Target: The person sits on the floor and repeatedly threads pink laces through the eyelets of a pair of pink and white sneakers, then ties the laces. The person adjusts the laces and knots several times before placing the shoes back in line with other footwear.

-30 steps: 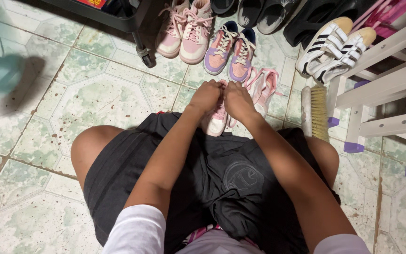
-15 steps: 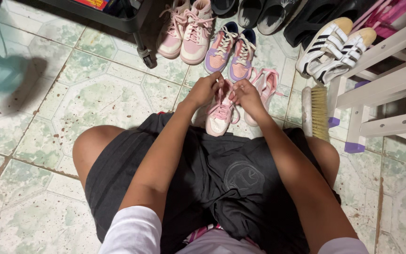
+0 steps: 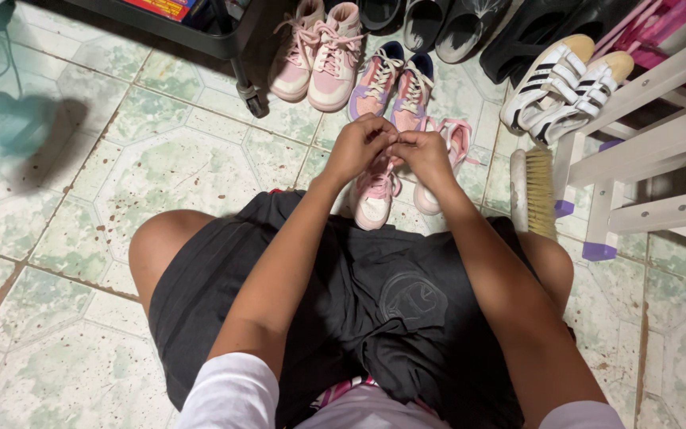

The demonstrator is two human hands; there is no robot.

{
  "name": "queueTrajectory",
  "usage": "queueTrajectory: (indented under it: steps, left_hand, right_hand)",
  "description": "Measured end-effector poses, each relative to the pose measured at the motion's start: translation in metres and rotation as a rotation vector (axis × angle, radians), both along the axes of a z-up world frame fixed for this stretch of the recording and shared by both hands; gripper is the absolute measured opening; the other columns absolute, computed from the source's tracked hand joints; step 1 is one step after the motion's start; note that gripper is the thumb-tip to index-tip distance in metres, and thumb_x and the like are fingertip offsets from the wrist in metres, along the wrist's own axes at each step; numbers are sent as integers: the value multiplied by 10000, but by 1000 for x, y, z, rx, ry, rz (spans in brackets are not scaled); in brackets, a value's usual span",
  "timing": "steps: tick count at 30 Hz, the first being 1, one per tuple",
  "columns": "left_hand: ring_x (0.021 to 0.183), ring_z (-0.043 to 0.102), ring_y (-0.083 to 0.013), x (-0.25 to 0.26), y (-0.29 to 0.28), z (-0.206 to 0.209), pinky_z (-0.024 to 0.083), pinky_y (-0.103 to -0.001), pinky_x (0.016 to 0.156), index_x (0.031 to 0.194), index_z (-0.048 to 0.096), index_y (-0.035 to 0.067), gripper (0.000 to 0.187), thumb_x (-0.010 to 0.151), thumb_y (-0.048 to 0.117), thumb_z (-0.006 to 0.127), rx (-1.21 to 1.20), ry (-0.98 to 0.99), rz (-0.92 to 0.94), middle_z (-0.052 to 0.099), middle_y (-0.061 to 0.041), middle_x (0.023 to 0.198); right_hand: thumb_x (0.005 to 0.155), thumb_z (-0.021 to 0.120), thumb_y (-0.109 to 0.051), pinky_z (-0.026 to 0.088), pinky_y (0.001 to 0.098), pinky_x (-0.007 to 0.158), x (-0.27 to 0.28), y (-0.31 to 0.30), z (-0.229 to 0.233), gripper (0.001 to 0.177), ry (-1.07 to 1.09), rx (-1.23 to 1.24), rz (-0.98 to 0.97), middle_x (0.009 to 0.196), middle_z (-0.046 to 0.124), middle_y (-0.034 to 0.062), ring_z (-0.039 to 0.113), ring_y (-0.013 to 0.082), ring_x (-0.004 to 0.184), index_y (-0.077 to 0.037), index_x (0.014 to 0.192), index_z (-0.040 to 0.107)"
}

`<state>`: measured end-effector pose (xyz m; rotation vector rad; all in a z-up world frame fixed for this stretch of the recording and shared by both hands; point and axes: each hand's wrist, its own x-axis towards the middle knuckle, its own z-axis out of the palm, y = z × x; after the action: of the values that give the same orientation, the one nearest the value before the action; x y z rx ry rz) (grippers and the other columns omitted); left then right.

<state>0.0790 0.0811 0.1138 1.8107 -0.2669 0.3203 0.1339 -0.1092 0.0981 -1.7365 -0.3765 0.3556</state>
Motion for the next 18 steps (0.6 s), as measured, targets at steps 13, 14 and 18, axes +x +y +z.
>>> queueTrajectory:
  steps: [13,14,18]
  left_hand:
    - [1224,525,-410,-45,-50,-117,478,-471,1019,1343,404,-57,1133,525,444,1008,259,558,353,520,-251,1314]
    - [1249,494,-415,-52,-59,-115,459,-483,1023,1362,388,-42,1144,522,428,1008,277,536,381,500,-237,1342]
    - [1309,458,-387,-64,-77,-106,426,-491,1073,1410,397,26,1111,544,396,987,329,558,513,484,-168,1407]
  right_hand:
    - [925,753,-80,502,197,536,2,10,46,135,-36,-147,-48,786,745,39,637,46,614,-18,1036,800]
    - [925,758,-78,514,193,553,3,11,47,135,-56,-133,-35,794,748,35,638,43,622,-18,1038,801]
    - [928,764,-73,550,186,605,13,8,50,135,-123,-97,4,809,755,33,663,42,644,-4,1040,794]
